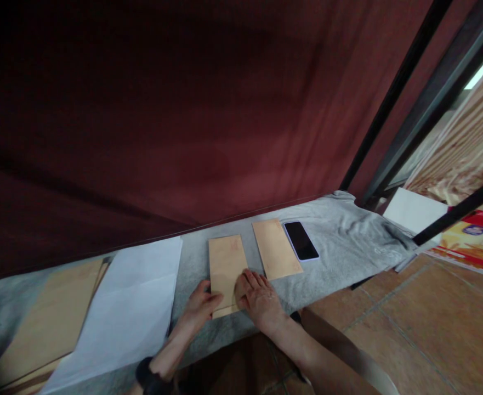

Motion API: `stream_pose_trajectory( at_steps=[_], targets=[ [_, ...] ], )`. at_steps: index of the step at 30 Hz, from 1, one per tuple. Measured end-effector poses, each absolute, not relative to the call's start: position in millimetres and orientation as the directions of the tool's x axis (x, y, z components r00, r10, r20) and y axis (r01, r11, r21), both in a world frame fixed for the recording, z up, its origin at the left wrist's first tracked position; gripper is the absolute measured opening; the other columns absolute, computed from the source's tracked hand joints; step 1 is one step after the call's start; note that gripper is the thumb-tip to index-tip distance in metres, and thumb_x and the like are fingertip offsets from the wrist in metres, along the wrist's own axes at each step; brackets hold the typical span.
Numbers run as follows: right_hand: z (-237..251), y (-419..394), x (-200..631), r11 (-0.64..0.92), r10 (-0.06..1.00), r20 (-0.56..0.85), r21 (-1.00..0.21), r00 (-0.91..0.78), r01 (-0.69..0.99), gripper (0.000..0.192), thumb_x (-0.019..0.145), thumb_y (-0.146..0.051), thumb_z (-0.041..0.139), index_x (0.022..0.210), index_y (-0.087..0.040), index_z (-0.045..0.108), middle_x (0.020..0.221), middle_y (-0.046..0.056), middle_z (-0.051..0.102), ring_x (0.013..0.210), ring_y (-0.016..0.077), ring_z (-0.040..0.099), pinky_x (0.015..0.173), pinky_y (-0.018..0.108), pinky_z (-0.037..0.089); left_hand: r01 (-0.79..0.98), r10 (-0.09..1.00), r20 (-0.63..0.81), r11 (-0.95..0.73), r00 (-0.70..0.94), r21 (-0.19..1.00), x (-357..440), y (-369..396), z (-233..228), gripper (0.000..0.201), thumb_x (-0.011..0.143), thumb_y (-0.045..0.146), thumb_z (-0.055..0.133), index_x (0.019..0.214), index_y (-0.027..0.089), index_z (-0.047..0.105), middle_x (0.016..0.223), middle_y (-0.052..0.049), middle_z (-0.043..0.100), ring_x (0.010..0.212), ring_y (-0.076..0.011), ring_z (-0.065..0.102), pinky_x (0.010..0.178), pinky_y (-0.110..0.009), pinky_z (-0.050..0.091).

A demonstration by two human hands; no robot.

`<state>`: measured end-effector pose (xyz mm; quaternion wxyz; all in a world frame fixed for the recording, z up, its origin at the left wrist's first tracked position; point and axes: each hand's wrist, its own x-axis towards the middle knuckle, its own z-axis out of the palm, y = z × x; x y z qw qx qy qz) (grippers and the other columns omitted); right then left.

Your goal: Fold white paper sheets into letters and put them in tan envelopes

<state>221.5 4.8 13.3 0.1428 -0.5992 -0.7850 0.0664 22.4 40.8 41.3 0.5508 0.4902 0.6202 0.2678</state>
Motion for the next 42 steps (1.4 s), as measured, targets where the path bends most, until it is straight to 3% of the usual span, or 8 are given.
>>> stream_pose_trajectory(
  at_steps=[5,12,19,24,29,38,42],
  targets=[
    [19.8,6.1,219.5,0.258,0.966,0.110,-0.301,-0.235,0.918,0.056,0.090,-0.021,0.059,0.145,-0.013,0.050,0.154,0.013,0.045,0.139,0.0261,0.046,0.115,0.044,0.039,0.293,0.811,-0.574,0.525,0.113,0.799,25.1,34.0,46.8,0.032,0.075,0.024,0.070,0.095,0.021,0.046,0.073,0.002,0.071,0.044,-0.0120,0.060,0.044,-0.023,0.044],
    [16.8,7.3,220.7,0.309,0.948,0.179,-0.318,-0.264,0.896,0.056,0.089,-0.018,0.060,0.143,-0.010,0.050,0.152,0.016,0.047,0.138,0.0261,0.046,0.115,0.044,0.040,0.205,0.840,-0.522,0.490,0.148,0.847,26.9,32.4,40.6,0.045,0.062,0.020,0.082,0.093,0.019,0.048,0.067,0.005,0.067,0.041,-0.0098,0.057,0.042,-0.021,0.046],
    [13.7,-3.4,212.0,0.390,0.901,0.324,-0.312,-0.289,0.866,0.056,0.093,-0.017,0.052,0.148,-0.013,0.043,0.152,0.016,0.047,0.139,0.0260,0.046,0.114,0.049,0.042,0.183,0.812,-0.542,0.512,0.214,0.839,19.2,36.3,45.7,0.041,0.061,0.026,0.082,0.092,0.016,0.057,0.064,0.000,0.068,0.049,-0.0146,0.064,0.046,-0.023,0.047],
    [16.4,-13.8,195.1,0.454,0.876,0.308,-0.267,-0.371,0.850,0.068,0.091,-0.022,0.056,0.154,-0.012,0.033,0.159,0.014,0.037,0.147,0.0242,0.033,0.119,0.045,0.035,0.109,0.799,-0.524,0.516,0.296,0.849,16.3,42.2,52.9,0.048,0.063,0.030,0.079,0.105,0.014,0.061,0.078,-0.006,0.074,0.057,-0.0170,0.068,0.053,-0.025,0.050],
    [4.7,-15.9,188.3,0.417,0.894,0.282,-0.236,-0.349,0.878,0.068,0.092,-0.022,0.053,0.156,-0.011,0.030,0.161,0.014,0.032,0.148,0.0246,0.031,0.120,0.043,0.033,0.068,0.784,-0.545,0.552,0.297,0.831,18.0,45.5,47.6,0.055,0.065,0.026,0.078,0.115,0.015,0.059,0.085,-0.006,0.075,0.062,-0.0177,0.069,0.061,-0.029,0.056],
    [2.6,-13.3,190.9,0.392,0.898,0.295,-0.194,-0.327,0.899,0.065,0.091,-0.019,0.052,0.153,-0.010,0.036,0.159,0.014,0.036,0.146,0.0239,0.035,0.120,0.041,0.034,0.055,0.779,-0.559,0.569,0.285,0.820,18.7,46.9,45.1,0.053,0.059,0.028,0.083,0.105,0.015,0.060,0.079,-0.004,0.072,0.061,-0.0173,0.068,0.063,-0.032,0.057],
    [6.1,-5.9,194.7,0.369,0.903,0.279,-0.120,-0.326,0.922,0.063,0.089,-0.013,0.050,0.151,-0.008,0.040,0.154,0.017,0.042,0.142,0.0247,0.042,0.117,0.039,0.038,0.035,0.764,-0.566,0.586,0.311,0.810,18.0,46.3,49.4,0.056,0.059,0.027,0.084,0.109,0.016,0.061,0.081,-0.004,0.072,0.064,-0.0177,0.069,0.065,-0.031,0.057]
  ],
)
